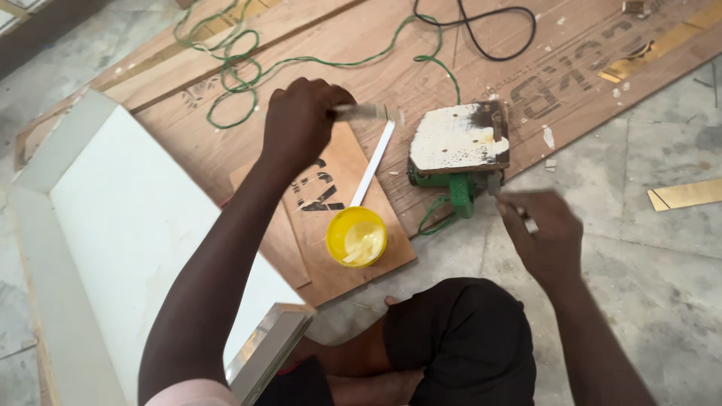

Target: The person sits on the floor and uses a circular saw to cut a small piece of wood. They then apply glue to the cut piece and attach it to the edge of a larger white board, pressing it into place.

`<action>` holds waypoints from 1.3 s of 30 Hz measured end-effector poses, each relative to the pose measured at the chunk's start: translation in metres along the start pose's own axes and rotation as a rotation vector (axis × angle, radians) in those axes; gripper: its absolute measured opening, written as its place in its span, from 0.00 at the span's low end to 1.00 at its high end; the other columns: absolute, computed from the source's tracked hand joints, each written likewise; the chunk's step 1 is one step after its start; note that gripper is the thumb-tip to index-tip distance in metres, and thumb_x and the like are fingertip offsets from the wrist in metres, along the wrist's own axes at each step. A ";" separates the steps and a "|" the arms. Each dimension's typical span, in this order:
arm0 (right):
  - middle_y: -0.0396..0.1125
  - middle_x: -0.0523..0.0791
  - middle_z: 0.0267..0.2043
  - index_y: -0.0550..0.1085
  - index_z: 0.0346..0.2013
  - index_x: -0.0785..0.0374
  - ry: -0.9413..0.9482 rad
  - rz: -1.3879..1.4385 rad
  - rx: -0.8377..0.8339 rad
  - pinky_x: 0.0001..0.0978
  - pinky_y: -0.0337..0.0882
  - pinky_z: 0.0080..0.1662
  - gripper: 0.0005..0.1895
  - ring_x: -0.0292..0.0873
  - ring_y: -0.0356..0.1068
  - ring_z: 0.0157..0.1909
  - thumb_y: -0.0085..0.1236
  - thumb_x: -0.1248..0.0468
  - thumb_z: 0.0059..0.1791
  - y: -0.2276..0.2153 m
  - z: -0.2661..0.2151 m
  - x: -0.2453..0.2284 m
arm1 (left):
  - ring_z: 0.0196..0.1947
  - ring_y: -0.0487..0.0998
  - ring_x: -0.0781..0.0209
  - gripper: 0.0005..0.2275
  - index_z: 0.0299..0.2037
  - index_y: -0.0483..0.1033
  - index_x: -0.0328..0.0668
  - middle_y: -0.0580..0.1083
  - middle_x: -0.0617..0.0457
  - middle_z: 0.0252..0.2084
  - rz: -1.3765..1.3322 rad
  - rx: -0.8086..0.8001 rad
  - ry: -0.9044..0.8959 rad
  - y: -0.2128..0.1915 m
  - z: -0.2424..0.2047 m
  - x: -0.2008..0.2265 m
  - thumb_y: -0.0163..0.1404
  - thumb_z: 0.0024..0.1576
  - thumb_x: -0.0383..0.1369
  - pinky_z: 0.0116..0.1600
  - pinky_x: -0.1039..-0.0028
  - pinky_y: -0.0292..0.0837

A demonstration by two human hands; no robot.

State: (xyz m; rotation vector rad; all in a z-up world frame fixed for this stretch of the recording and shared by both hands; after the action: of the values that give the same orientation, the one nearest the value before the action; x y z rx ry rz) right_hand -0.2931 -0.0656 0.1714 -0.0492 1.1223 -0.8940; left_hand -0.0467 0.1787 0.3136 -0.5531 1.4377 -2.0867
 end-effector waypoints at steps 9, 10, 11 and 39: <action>0.72 0.47 0.54 0.79 0.49 0.64 -0.525 0.040 -0.138 0.46 0.69 0.60 0.16 0.53 0.68 0.62 0.68 0.66 0.47 0.032 0.095 -0.173 | 0.41 0.71 0.61 0.07 0.41 0.82 0.53 0.75 0.62 0.36 0.177 0.110 0.238 -0.107 -0.057 0.056 0.52 0.60 0.28 0.48 0.65 0.59; 0.73 0.46 0.53 0.79 0.48 0.64 -0.528 0.070 -0.160 0.46 0.69 0.60 0.15 0.54 0.68 0.62 0.69 0.66 0.48 0.039 0.097 -0.179 | 0.42 0.71 0.61 0.06 0.41 0.82 0.53 0.74 0.61 0.36 0.186 0.133 0.265 -0.117 -0.063 0.060 0.52 0.59 0.28 0.49 0.65 0.59; 0.73 0.46 0.52 0.79 0.47 0.64 -0.531 0.099 -0.183 0.46 0.69 0.60 0.14 0.54 0.68 0.63 0.69 0.65 0.48 0.046 0.099 -0.183 | 0.42 0.71 0.61 0.07 0.41 0.81 0.53 0.74 0.61 0.36 0.222 0.132 0.275 -0.126 -0.068 0.061 0.52 0.59 0.29 0.49 0.65 0.59; 0.70 0.47 0.46 0.74 0.54 0.70 -0.220 0.167 -0.184 0.32 0.73 0.56 0.11 0.39 0.72 0.50 0.62 0.67 0.60 -0.012 0.087 -0.120 | 0.43 0.78 0.55 0.05 0.45 0.77 0.46 0.77 0.55 0.39 -0.113 0.103 -0.099 -0.174 -0.198 -0.021 0.54 0.60 0.27 0.49 0.61 0.70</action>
State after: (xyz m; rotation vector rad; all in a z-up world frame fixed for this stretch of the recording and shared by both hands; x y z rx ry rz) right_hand -0.2476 -0.0304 0.3082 -0.1976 0.9842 -0.6187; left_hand -0.1857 0.3836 0.4077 -0.7007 1.2623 -2.1739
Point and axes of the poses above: each hand's wrist, its own z-axis towards the middle knuckle, its own y-axis out of the palm, x = y × z, the point moved 4 cm from there along z, towards the middle knuckle
